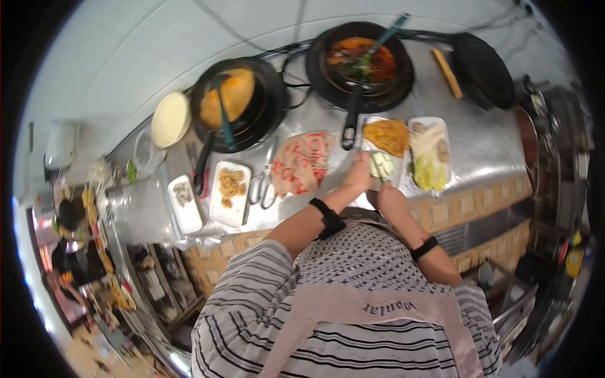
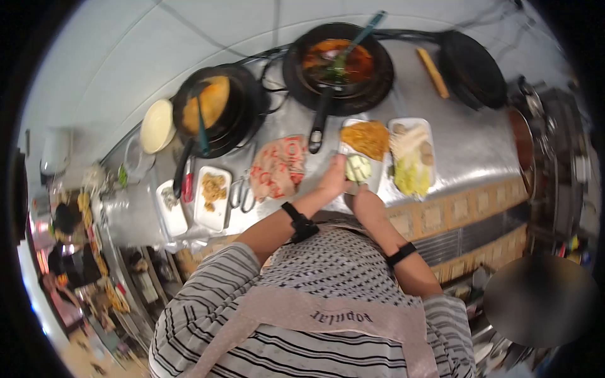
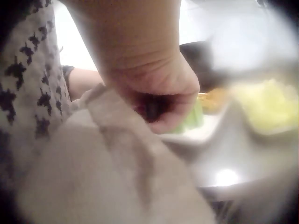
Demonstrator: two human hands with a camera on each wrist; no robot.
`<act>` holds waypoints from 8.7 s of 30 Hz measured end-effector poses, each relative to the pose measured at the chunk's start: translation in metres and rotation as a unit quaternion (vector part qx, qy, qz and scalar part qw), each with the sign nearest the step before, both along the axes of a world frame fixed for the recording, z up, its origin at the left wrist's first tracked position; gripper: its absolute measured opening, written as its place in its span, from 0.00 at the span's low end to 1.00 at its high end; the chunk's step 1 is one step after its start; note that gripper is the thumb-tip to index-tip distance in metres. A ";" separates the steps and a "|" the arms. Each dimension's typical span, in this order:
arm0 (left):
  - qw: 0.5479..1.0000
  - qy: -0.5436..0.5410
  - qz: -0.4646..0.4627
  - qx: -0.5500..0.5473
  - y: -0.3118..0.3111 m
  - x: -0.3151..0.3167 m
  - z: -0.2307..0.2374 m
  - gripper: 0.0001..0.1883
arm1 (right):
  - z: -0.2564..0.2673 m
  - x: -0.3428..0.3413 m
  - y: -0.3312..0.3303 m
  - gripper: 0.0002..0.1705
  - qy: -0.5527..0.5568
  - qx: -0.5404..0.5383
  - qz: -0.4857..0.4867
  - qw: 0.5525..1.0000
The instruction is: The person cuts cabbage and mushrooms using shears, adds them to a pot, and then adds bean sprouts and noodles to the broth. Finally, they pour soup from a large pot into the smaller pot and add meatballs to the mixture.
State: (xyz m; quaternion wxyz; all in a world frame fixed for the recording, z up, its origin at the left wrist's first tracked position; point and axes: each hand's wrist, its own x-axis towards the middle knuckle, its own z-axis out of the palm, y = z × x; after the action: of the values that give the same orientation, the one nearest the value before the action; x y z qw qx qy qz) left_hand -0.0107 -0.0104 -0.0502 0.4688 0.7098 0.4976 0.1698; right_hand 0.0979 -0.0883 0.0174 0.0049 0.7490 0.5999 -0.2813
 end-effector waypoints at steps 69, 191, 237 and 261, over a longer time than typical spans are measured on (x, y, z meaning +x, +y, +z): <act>0.963 -0.048 -0.009 0.266 0.221 0.026 0.213 0.17 | -0.038 0.252 -0.005 0.16 -0.033 0.293 -0.276 0.915; 0.915 -0.326 0.138 -0.195 0.163 -0.011 0.220 0.20 | 0.089 0.076 0.132 0.48 0.486 0.088 0.022 0.869; 0.923 -0.210 0.116 -0.302 0.244 -0.010 0.174 0.11 | 0.119 0.055 0.174 0.40 0.305 0.053 -0.071 0.948; 0.908 -0.261 0.112 -0.308 0.239 -0.014 0.188 0.14 | 0.105 0.063 0.183 0.40 0.342 0.072 -0.030 0.936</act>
State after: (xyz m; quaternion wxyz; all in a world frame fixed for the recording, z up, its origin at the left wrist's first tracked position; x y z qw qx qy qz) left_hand -0.0250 0.2283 0.1382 0.7550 0.4005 0.4613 0.2384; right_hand 0.1609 0.0944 0.1222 -0.2632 0.6235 0.5611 -0.4766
